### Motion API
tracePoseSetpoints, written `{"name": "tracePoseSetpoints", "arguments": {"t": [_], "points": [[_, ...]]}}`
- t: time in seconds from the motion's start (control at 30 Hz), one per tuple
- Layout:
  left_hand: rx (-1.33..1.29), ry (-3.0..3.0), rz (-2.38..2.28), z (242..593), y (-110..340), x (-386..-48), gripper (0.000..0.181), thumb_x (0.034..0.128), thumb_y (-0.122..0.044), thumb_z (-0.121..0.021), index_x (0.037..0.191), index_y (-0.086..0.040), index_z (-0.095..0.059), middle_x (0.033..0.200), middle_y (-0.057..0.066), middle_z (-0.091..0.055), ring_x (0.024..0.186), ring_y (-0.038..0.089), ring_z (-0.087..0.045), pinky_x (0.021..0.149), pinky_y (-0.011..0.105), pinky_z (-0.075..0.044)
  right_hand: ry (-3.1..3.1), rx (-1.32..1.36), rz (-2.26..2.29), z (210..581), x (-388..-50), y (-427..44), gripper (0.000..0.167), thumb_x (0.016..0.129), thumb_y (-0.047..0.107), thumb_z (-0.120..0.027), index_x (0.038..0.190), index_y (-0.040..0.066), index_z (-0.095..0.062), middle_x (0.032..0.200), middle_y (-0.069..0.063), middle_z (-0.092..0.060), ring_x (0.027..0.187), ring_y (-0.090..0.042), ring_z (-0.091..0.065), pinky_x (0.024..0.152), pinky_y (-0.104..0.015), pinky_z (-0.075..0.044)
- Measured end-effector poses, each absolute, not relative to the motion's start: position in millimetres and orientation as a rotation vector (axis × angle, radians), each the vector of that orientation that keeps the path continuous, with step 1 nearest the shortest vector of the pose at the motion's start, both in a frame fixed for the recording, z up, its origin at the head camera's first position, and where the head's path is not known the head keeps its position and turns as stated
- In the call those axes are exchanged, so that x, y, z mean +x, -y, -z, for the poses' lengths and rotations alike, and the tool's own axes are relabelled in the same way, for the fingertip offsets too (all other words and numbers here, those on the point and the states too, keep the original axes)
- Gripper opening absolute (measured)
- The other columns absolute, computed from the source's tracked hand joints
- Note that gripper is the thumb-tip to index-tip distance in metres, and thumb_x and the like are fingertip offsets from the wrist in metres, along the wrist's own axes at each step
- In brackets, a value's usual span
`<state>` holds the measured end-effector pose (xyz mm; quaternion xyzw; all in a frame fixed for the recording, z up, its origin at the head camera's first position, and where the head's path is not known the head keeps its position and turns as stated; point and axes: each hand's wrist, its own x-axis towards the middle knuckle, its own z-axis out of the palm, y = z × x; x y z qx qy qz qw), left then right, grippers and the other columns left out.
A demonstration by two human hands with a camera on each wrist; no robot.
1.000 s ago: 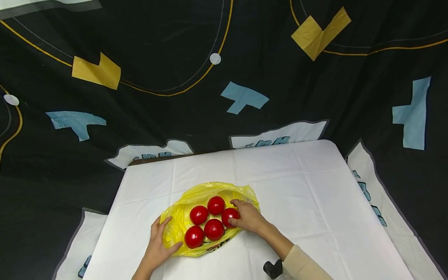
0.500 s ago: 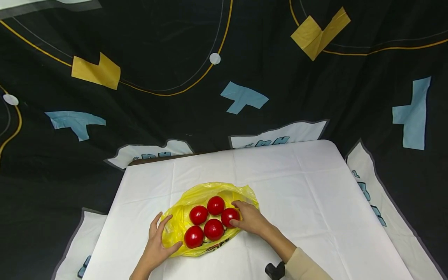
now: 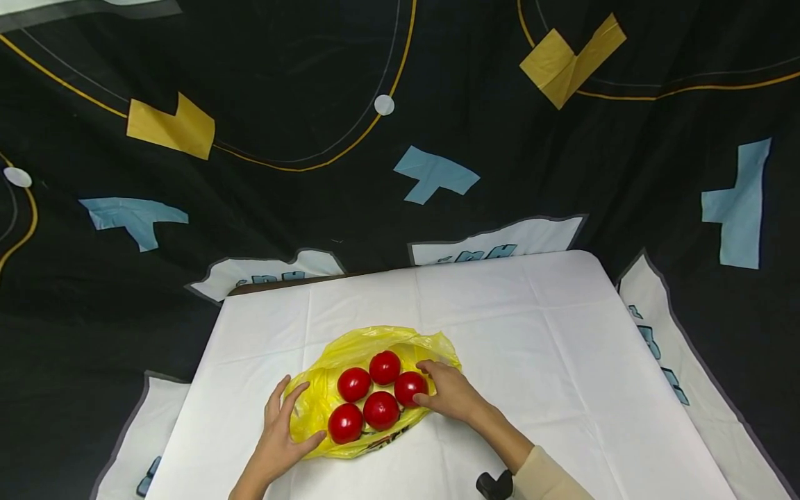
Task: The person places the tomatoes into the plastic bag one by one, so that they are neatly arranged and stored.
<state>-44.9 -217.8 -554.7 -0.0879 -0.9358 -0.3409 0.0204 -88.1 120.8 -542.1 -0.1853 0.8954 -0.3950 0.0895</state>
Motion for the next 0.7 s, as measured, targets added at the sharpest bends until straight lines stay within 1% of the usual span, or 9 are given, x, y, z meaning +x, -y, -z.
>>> {"name": "tracePoseSetpoints", "arguments": {"t": [0.13, 0.3, 0.4, 0.57, 0.7], "points": [[-0.299, 2.890, 1.033, 554, 216, -46, 0.089, 0.0658, -0.029, -0.085, 0.141, -0.015, -0.039, 0.152, 0.017, -0.013, 0.137, 0.041, -0.010, 0.097, 0.074, -0.024, -2.658, -0.538, 1.171, 541, -88, -122, 0.051, 0.082, 0.020, -0.073, 0.125, 0.000, -0.054, 0.118, -0.015, -0.061, 0.103, -0.029, -0.060, 0.086, -0.046, -0.051], [-0.376, 2.846, 0.990, 553, 213, -47, 0.085, 0.0690, -0.026, -0.083, 0.141, -0.010, -0.040, 0.150, 0.018, -0.019, 0.137, 0.040, -0.013, 0.097, 0.071, -0.029, -2.650, -0.519, 1.185, 539, -87, -125, 0.052, 0.083, 0.021, -0.072, 0.126, -0.001, -0.054, 0.120, -0.017, -0.060, 0.106, -0.031, -0.059, 0.088, -0.048, -0.050], [-0.403, 2.827, 0.971, 550, 212, -47, 0.082, 0.0711, -0.022, -0.082, 0.140, -0.008, -0.040, 0.150, 0.017, -0.024, 0.137, 0.037, -0.017, 0.100, 0.066, -0.030, -2.650, -0.517, 1.196, 539, -85, -128, 0.051, 0.084, 0.021, -0.072, 0.126, -0.002, -0.054, 0.121, -0.017, -0.060, 0.107, -0.032, -0.059, 0.088, -0.048, -0.049], [-0.413, 2.835, 0.980, 542, 208, -48, 0.079, 0.0751, -0.018, -0.079, 0.142, -0.007, -0.038, 0.149, 0.012, -0.031, 0.137, 0.028, -0.025, 0.106, 0.054, -0.031, -2.675, -0.525, 1.203, 539, -81, -136, 0.050, 0.084, 0.022, -0.072, 0.125, -0.001, -0.055, 0.120, -0.016, -0.060, 0.105, -0.032, -0.060, 0.087, -0.048, -0.050], [-0.434, 2.852, 0.957, 539, 204, -48, 0.082, 0.0779, -0.020, -0.077, 0.146, -0.009, -0.033, 0.150, 0.010, -0.032, 0.137, 0.027, -0.029, 0.106, 0.051, -0.033, -2.703, -0.536, 1.182, 539, -75, -146, 0.049, 0.085, 0.023, -0.071, 0.125, 0.001, -0.055, 0.121, -0.013, -0.061, 0.104, -0.030, -0.061, 0.085, -0.046, -0.052]]}}
